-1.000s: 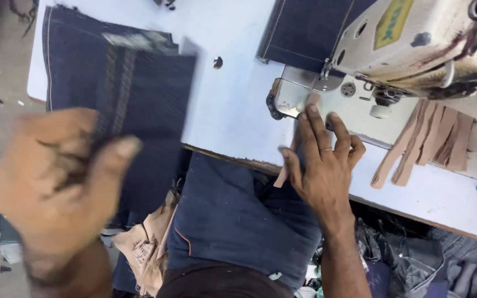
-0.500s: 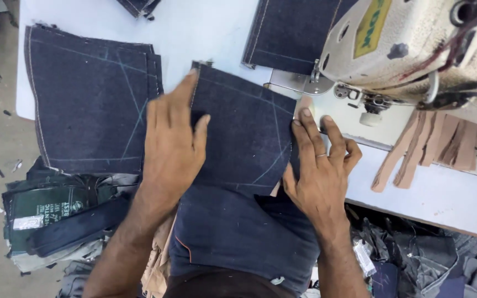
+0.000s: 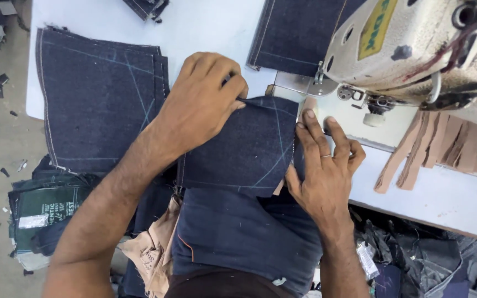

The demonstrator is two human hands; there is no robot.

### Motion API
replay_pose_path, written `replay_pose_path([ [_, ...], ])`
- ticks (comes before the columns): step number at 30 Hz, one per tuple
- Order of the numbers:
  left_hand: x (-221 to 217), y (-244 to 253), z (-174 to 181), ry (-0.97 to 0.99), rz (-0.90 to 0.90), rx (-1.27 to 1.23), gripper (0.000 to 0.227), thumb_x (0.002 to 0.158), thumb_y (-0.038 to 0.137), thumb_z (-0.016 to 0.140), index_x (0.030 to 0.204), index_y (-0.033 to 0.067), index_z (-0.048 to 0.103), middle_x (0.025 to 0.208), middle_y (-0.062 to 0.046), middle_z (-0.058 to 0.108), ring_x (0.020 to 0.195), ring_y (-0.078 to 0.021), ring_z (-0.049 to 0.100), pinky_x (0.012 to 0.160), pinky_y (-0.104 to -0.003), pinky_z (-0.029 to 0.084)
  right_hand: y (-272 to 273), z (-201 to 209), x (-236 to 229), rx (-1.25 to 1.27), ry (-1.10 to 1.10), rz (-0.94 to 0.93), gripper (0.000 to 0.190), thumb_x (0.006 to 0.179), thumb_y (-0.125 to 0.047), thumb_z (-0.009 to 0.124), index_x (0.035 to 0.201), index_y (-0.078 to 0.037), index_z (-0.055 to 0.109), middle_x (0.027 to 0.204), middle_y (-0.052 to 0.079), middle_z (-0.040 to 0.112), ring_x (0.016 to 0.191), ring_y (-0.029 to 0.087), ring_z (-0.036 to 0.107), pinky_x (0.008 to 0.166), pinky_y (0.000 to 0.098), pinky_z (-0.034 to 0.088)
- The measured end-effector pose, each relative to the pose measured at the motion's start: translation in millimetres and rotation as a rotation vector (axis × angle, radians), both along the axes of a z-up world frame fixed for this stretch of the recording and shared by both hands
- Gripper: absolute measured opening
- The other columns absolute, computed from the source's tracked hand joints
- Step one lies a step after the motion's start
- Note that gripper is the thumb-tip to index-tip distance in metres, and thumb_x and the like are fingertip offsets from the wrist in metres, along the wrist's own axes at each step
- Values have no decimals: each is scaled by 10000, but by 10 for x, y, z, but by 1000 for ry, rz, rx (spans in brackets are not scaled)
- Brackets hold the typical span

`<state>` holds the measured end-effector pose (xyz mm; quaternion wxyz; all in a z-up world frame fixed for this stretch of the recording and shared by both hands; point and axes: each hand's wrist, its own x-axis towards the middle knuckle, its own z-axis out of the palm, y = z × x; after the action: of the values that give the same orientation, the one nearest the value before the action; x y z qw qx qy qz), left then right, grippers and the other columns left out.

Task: Stitching denim components using an industrial sewing machine in a manufacturing setting.

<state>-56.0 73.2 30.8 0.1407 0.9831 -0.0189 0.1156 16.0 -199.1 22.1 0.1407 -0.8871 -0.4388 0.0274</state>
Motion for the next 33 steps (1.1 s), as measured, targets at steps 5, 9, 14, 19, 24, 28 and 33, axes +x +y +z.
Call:
replay_pose_path([
  [5,-212,-12,214,-54,-139,-29,124,1019,188,676,1122,128,709,1025,-61,700,985,-233,656,988,-462,489,7,38,24,-40,-8,-2,807,711,-209,769,1484,-95,565,1618,37,467,1482,301,342,1165,534,229],
  [9,-439,-57,672,9,-385,-417,168,1042,206,684,1195,146,715,969,-31,721,836,-167,649,781,-355,521,3,13,29,-22,-25,18,733,815,-356,794,1471,-102,587,1606,46,490,1484,296,335,1162,526,228],
  [14,-260,-262,789,79,-508,-570,313,1020,281,692,1292,127,706,962,-22,719,842,-148,635,754,-325,518,-29,-63,29,19,-69,29,635,970,-509,730,1458,-121,611,1609,49,521,1512,279,331,1170,520,230],
  [19,303,-465,173,-55,-336,-310,254,997,241,679,1219,121,712,1095,-50,710,1035,-188,636,932,-374,480,-59,-57,46,5,-42,27,596,946,-462,655,1431,-116,645,1558,78,568,1513,292,346,1167,534,233],
  [24,505,-507,-141,-189,-133,-170,226,963,229,730,1151,104,738,1069,-26,707,1047,-207,622,999,-406,434,-71,-101,84,76,12,50,484,849,-429,669,1136,-42,716,1309,142,638,1348,401,401,1101,580,244],
  [28,526,-490,-203,-251,-111,-150,138,991,217,725,1095,132,756,1029,12,705,1017,-162,616,1030,-447,438,-91,-161,102,95,22,55,461,850,-433,663,1091,-44,719,1301,146,639,1349,400,407,1098,584,252],
  [33,559,-464,-233,-297,-164,-111,99,1013,194,740,1083,130,768,1047,14,707,1015,-155,604,894,-369,451,-193,-281,88,80,8,27,456,875,-432,634,1122,-56,708,1323,185,613,1293,436,386,1106,593,260],
])
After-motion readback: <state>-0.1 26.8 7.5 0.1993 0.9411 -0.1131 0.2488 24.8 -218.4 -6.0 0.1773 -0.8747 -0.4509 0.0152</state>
